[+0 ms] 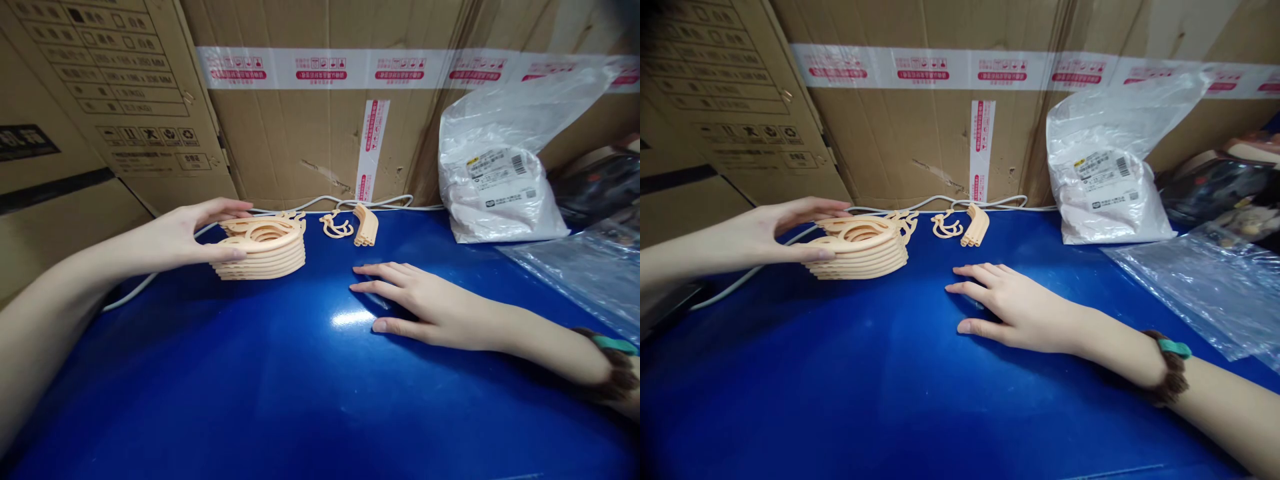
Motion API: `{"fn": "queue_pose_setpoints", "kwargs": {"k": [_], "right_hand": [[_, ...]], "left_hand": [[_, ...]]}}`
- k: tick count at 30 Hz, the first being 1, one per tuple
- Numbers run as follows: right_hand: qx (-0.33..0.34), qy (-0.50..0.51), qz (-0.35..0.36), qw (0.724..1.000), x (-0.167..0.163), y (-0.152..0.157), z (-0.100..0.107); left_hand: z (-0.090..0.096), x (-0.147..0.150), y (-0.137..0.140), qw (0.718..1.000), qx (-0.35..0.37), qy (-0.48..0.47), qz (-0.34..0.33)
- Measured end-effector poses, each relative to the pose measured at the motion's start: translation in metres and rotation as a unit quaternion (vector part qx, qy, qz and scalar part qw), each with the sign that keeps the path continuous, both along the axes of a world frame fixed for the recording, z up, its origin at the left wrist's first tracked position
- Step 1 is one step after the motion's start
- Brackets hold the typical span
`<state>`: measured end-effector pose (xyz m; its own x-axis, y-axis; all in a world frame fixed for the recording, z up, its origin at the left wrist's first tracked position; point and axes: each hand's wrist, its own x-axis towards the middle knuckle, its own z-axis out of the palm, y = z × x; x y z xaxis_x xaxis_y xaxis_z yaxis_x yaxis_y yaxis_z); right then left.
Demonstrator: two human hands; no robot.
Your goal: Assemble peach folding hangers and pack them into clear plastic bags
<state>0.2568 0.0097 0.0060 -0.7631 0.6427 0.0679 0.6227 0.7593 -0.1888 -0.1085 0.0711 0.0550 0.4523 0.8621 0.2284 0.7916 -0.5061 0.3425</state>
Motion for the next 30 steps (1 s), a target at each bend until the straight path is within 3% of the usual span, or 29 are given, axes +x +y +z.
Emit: {"fn": "queue_pose_setpoints", "kwargs": {"k": [30], "right_hand": [[0.003, 0.022, 0.006, 1.000, 0.0001, -0.0003, 0.0004]], "left_hand": [[-0.0015, 0.0022, -0.0017, 1.000, 0.002, 0.008, 0.012]]}}
